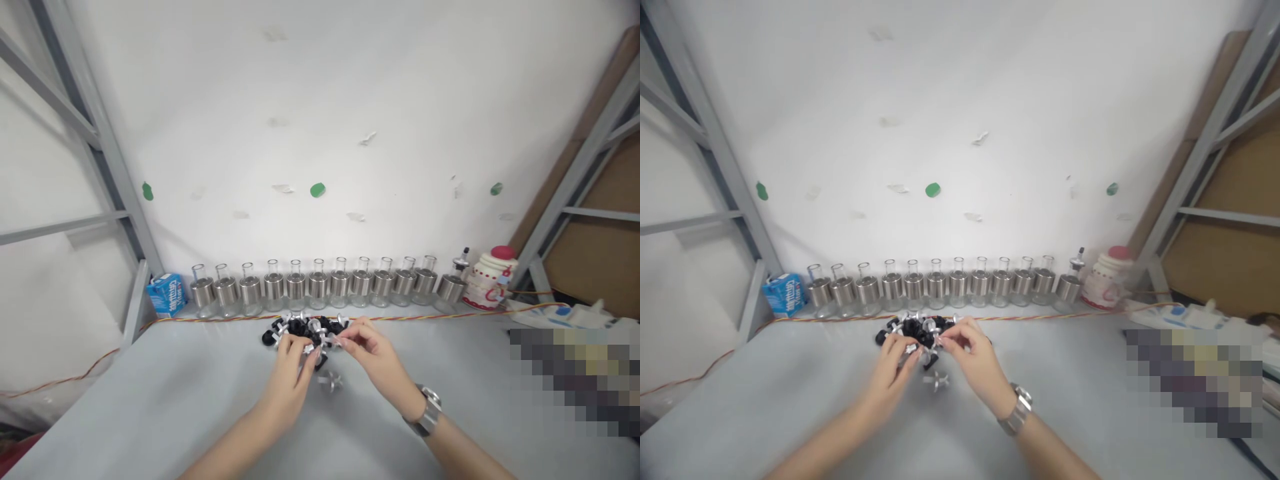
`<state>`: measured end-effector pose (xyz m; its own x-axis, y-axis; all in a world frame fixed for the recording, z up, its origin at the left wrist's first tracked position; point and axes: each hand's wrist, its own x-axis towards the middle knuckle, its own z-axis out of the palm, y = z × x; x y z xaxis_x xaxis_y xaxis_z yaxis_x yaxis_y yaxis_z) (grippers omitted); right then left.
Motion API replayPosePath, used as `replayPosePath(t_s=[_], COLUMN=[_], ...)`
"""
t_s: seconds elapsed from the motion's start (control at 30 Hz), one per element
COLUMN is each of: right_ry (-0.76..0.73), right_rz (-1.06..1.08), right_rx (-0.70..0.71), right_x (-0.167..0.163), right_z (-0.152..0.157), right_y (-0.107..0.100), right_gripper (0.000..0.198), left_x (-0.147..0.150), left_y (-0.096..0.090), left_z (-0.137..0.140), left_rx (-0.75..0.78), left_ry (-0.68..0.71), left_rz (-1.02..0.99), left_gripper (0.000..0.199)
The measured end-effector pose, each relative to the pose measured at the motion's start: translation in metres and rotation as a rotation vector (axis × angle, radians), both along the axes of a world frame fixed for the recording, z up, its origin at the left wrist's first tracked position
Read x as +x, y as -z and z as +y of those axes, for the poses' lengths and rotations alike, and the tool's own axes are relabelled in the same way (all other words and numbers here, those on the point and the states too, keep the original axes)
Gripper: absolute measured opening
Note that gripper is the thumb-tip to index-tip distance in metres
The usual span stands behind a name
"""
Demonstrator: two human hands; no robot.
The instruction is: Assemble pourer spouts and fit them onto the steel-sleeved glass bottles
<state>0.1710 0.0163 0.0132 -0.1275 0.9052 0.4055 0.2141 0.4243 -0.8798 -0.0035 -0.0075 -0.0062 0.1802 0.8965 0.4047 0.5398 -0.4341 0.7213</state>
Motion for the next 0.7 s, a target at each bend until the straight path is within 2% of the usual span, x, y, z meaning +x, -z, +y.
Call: replayPosePath(t_s=[0.2, 0.33, 0.47, 0.6, 0.7], right_ry=[-0.175, -0.348, -0.433, -0.479, -0.496], right_rz=[0.454, 0.669, 0.714, 0.725, 0.727], right_rx=[-0.354, -0.564, -0.616, -0.617, -0.597], right_x=[0.001, 0.000, -0.003, -0.004, -0.004], right_z=[0.002, -0.003, -0.008, -0.009, -0.007], right_y=[0.002, -0.002, -0.003, 0.000, 0.004], right_gripper=[0.023, 0.016, 0.013, 0.013, 0.013], left_x=[0.002, 0.001, -0.001, 0.001, 0.004], left_y=[-0.002, 0.001, 0.000, -0.003, -0.004], left_z=[-0.002, 0.002, 0.002, 0.000, -0.004], left_rx=[-0.026, 0.017, 0.001, -0.131, -0.199], left_ry=[0.039, -0.076, -0.102, 0.030, 0.117], left_rz=[0.119, 0.212, 0.180, 0.065, -0.028], left_gripper=[0.029, 0.034, 0.032, 0.024, 0.028])
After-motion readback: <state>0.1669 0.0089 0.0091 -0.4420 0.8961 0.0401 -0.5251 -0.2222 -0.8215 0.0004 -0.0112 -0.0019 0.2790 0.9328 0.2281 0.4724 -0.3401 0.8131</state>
